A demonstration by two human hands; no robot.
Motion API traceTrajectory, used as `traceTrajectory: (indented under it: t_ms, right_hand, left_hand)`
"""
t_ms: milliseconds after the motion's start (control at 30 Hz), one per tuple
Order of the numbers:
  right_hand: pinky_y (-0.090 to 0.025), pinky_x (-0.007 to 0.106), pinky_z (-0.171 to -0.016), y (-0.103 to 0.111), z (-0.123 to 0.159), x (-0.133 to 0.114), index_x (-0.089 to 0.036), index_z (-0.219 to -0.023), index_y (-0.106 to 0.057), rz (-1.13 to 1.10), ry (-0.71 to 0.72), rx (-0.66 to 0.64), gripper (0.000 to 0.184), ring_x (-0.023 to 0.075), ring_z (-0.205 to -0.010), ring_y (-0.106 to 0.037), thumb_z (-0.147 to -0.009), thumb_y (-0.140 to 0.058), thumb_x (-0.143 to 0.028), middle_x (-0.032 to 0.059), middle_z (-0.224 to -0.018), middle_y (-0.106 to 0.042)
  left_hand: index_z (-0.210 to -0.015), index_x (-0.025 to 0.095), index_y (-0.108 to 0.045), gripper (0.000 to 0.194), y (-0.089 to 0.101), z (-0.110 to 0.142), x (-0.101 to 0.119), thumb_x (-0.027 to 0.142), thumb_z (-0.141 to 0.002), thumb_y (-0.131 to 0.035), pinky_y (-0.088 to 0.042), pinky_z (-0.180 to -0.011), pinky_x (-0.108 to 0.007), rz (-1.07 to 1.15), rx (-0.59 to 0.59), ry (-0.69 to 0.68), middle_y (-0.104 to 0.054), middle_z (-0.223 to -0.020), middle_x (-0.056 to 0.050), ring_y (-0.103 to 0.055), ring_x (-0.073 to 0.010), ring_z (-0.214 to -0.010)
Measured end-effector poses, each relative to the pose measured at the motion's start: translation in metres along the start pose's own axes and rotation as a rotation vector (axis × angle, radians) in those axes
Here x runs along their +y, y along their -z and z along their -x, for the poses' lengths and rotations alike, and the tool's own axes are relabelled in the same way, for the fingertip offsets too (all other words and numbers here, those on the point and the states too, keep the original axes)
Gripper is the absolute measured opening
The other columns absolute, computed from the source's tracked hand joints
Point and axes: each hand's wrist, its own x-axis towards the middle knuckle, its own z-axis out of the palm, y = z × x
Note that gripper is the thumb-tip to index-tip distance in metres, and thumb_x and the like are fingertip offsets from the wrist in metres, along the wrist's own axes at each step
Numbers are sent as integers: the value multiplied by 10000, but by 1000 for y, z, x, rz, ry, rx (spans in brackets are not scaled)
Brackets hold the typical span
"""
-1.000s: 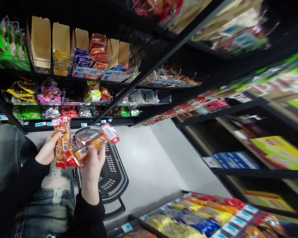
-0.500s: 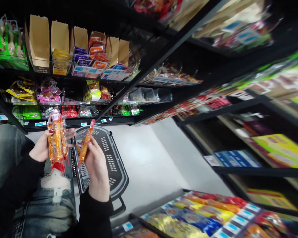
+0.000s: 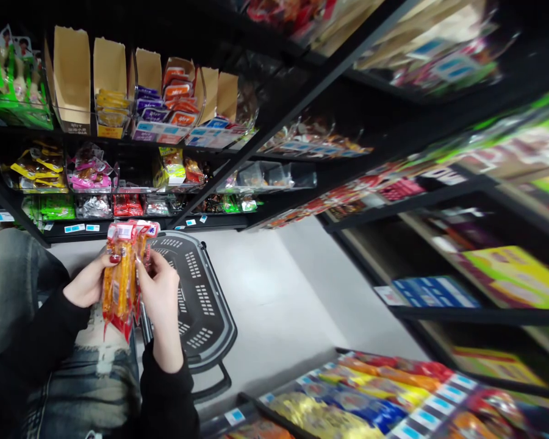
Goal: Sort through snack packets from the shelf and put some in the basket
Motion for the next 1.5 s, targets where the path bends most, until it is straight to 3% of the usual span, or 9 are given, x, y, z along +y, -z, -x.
traceTrajectory:
  t_ms: [67,200,300,633,967,1133,1233,1367,1500]
  right_hand:
    - [-464,283,-618,1,1,-2,-170,-942,-651,34,42,3,235,153,-621,-549,-772,-585,-320,24,-736,-639]
    - [-447,261,-596,1,9,-10,-183,-895,-621,134,248,247,164,139,-657,-549,-807,-548,-302,29,-794,-598]
    - [-425,242,-565,-3,17,-17,-194,-826,-581,191,351,216,119,118,-596,-510,-783,-594,-304,-14,-686,-539]
    - [-403,237,-558,-12,15,-15,-189,-763,-522,89,100,46,163,114,-572,-508,-784,-595,-333,-25,-649,-552]
    - [-356,213,-540,-3,8,-8,-199,-700,-455,-74,139,205,173,88,-563,-405,-794,-535,-320,-55,-636,-440]
    - [-350,203,-479,3,5,-1,-217,-686,-413,-332,10,191,207,70,-477,-379,-781,-554,-335,-79,-590,-415]
    - [-378,207,-437,8,1,3,-228,-716,-436,-609,-101,168,202,79,-461,-469,-725,-604,-340,-64,-636,-532]
    - [-476,233,-491,17,-4,5,-243,-749,-511,-977,-180,61,153,122,-613,-595,-704,-625,-334,-22,-752,-628]
    - [-485,223,-538,18,-5,6,-237,-837,-563,-1268,-218,-48,164,110,-683,-551,-709,-604,-331,21,-893,-618]
  left_hand:
    - [-829,162,-637,263,0,0,3,133,-574,-692,-537,-676,-280,-27,-3,-11,-722,-701,-18,-686,-197,-693]
    - [-847,135,-660,233,0,-1,7,179,-619,-683,-519,-655,-258,-94,-10,-31,-729,-742,-39,-682,-190,-711]
    - [-914,126,-666,264,-1,-2,7,209,-663,-666,-509,-700,-259,-160,-13,-98,-734,-820,-47,-679,-182,-748]
    - [-852,163,-672,219,-10,1,6,299,-682,-696,-476,-630,-221,-208,104,-201,-711,-709,16,-643,-137,-642]
    - [-916,144,-675,313,-8,1,14,343,-679,-718,-494,-683,-258,-166,115,-215,-727,-772,-24,-655,-154,-689]
    - [-928,125,-669,333,-9,2,14,339,-677,-717,-510,-667,-254,-153,116,-194,-728,-771,-39,-666,-166,-705]
    - [-952,118,-663,328,-9,3,14,332,-705,-690,-527,-637,-263,-147,96,-167,-728,-780,-56,-671,-171,-670]
    - [-1005,136,-650,301,-6,3,19,319,-768,-614,-550,-594,-278,-111,26,-99,-729,-843,-74,-680,-179,-644]
    - [-1070,158,-624,320,-3,3,24,328,-808,-555,-560,-567,-275,-87,-25,-51,-723,-927,-81,-684,-177,-641]
